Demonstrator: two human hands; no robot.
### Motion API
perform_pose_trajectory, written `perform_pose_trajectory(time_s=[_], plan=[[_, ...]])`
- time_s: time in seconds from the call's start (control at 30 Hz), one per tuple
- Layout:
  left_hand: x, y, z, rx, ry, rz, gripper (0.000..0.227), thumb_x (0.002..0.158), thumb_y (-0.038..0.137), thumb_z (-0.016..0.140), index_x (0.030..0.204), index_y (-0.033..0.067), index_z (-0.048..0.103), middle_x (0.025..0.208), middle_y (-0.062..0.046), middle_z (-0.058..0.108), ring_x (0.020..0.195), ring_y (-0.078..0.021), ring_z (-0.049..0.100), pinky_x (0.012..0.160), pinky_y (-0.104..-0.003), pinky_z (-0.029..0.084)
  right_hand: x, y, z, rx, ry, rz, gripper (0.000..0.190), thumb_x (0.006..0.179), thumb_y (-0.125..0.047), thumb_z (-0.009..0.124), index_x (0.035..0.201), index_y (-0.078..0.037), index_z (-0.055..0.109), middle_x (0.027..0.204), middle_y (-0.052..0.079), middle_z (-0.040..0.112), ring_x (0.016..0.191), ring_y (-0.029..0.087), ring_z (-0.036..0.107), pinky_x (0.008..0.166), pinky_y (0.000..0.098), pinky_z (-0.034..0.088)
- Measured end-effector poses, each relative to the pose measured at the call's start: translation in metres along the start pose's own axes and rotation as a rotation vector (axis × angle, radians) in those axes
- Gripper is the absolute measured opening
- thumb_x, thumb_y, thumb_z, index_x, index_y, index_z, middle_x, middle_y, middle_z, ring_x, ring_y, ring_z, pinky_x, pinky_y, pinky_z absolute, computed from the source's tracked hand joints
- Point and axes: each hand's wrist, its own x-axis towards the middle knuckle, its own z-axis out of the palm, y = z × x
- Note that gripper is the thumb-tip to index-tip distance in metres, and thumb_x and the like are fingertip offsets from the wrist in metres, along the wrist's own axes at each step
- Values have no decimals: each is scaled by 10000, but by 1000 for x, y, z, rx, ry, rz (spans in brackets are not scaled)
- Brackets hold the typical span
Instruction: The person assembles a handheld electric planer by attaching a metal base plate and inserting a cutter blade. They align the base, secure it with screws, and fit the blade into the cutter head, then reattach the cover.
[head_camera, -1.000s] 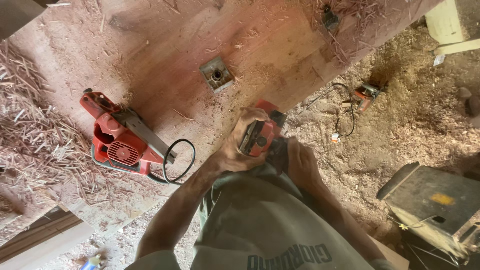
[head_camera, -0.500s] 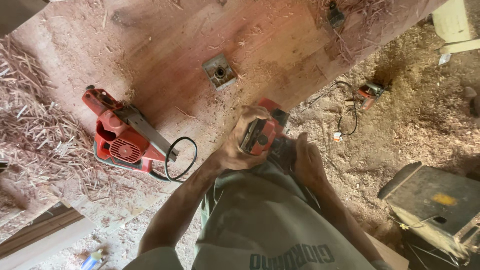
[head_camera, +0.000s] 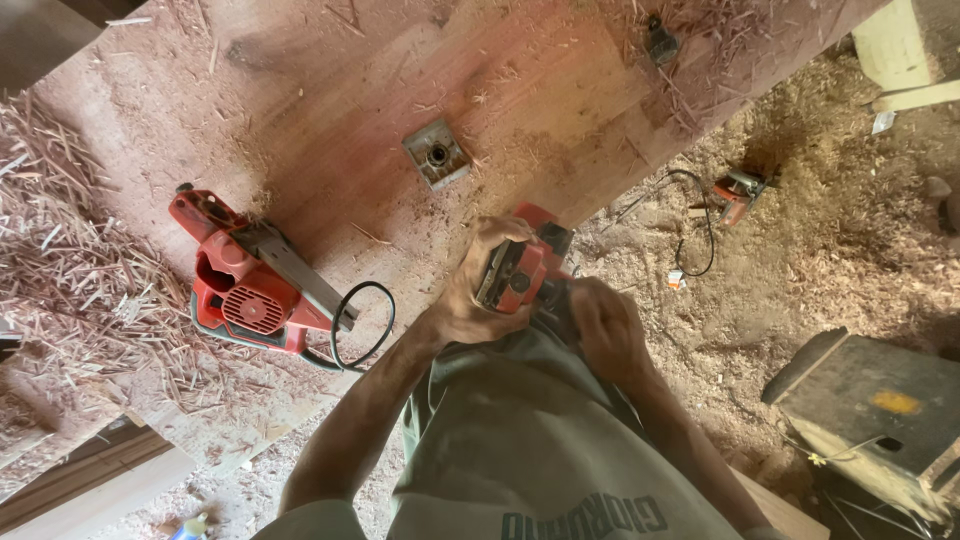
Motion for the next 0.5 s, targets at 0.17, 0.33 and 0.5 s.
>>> perform_pose_trajectory(time_s=[0.17,0.33,0.5], plan=[[2,0,-1,54,1,64,914,726,-63,792,1506,124,355,1340,-109,459,1334,-277,533,1178,-478,482,-1,-1,6,210,14,88,461,1105,-387,332,1044,-6,586,637,60,610,489,166,531,456,334,447],[2,2,1,-8,-12,32,897,752,-58,779,1518,122,350,1367,-117,438,1352,-281,543,1183,-473,502,-1,-4,6,84,15,151,618,1133,-378,279,731,-79,641,546,2,572,461,129,538,465,300,439],[3,5,-2,128,17,59,901,701,-71,795,1479,119,383,1350,-104,465,1330,-281,530,1153,-469,481,-4,0,8,290,66,-16,429,1058,-417,414,1174,-18,523,664,53,585,510,155,535,440,316,432]])
